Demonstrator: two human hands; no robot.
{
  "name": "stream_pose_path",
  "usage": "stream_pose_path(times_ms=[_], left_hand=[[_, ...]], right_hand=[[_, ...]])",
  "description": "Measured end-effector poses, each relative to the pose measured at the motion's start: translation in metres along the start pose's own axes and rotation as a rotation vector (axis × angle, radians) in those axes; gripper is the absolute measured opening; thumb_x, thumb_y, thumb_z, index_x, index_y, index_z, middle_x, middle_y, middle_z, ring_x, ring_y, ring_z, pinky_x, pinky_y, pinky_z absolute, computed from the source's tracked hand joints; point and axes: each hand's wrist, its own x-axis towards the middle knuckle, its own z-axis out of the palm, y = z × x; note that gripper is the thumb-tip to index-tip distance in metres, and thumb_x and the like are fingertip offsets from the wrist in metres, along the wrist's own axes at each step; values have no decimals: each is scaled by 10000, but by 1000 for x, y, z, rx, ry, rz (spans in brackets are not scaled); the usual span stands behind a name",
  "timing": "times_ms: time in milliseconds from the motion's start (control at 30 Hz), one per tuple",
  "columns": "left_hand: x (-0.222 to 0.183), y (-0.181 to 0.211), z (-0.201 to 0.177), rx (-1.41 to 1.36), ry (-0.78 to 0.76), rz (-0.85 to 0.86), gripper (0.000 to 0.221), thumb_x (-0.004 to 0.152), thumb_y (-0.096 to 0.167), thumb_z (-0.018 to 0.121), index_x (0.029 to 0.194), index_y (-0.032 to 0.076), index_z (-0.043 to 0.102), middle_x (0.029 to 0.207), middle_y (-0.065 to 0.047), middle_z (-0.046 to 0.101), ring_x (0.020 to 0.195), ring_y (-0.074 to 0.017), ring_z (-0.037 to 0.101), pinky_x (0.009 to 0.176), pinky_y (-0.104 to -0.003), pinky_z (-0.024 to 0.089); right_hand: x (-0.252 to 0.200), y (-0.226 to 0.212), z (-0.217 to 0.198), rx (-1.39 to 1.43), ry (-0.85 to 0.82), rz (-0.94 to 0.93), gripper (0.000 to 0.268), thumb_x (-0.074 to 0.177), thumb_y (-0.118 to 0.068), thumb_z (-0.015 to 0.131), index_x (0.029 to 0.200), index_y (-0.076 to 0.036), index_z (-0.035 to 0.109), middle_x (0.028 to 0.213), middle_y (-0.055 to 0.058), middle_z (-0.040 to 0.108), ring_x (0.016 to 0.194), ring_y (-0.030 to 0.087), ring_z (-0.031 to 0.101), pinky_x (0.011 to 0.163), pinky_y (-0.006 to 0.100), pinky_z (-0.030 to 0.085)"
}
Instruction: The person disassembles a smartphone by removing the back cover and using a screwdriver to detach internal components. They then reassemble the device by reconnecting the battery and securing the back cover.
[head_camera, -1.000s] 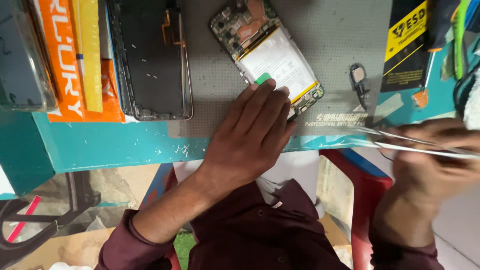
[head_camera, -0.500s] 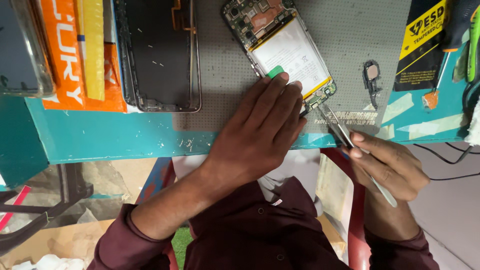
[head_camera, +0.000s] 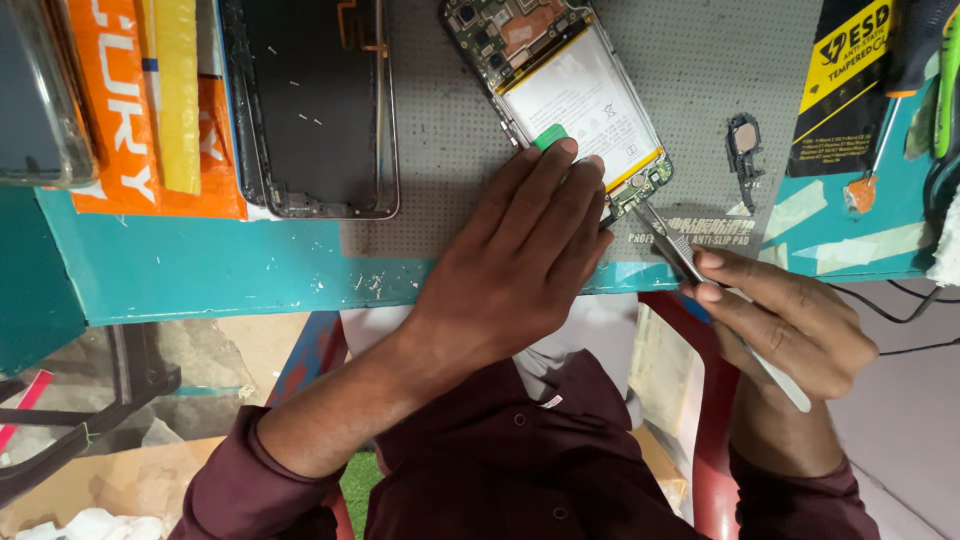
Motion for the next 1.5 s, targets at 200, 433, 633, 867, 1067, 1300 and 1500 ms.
stream_pose_path(times_ms=[200, 433, 633, 867, 1067, 1300, 1500], left_hand=[[0, 0, 0, -1, -6, 2, 334, 1129, 209, 693, 1283, -86, 664, 1406, -198, 587, 1384, -361, 534, 1216, -498, 455], [0, 0, -1, -17, -17, -6, 291, 1129, 178, 645, 1284, -68, 665, 1402, -201, 583, 1383, -369, 531, 1214, -505, 464], [-2, 0, -2, -27, -21, 11, 237, 1080, 135, 656, 1242, -36, 679, 1419, -215, 574, 1404, -393, 514, 1223, -513, 466], [-3, 0, -3, -6, -17, 32, 224, 1095, 119, 658, 1241, -48, 688, 1434, -232, 574, 1414, -403, 514, 1232, -516, 462], [-3, 0, -3, 12, -21, 45, 234, 1108, 141, 656, 1240, -49, 692, 1426, -231, 583, 1410, -401, 517, 1229, -516, 458], [-4, 0, -1, 24, -22, 52, 252, 1077, 124, 623, 1242, -54, 692, 1424, -235, 589, 1410, -403, 513, 1233, -516, 446], [-4, 1, -1, 30, -27, 50, 254, 1103, 157, 640, 1233, -55, 694, 1418, -234, 593, 1407, -400, 514, 1229, -513, 451]], right_hand=[[-1, 0, -2, 19, -37, -16, 121, 823, -8, 839, 913, -32, 761, 972, 169, 764, 851, 283, 780, 658, 331, 607], [3, -24, -2, -62, -63, 28, 133, 865, 29, 846, 954, -31, 768, 1033, 160, 764, 880, 270, 778, 634, 312, 572], [5, -21, 0, -68, -92, -48, 165, 878, 59, 844, 1015, 17, 763, 1081, 195, 750, 915, 285, 771, 696, 332, 623], [15, -38, -8, -77, -170, 56, 172, 815, 72, 811, 976, 42, 759, 1030, 229, 753, 896, 314, 779, 632, 321, 608], [31, -46, -5, -130, -131, 31, 146, 822, 56, 827, 951, 26, 766, 985, 197, 754, 846, 285, 770, 620, 306, 600], [33, -47, -8, -118, -134, 71, 143, 845, 22, 826, 976, -11, 780, 1020, 169, 764, 866, 262, 772, 621, 299, 579], [19, -32, -4, -115, -72, 19, 133, 854, -1, 847, 969, -30, 787, 1012, 155, 768, 836, 252, 774, 568, 275, 541]])
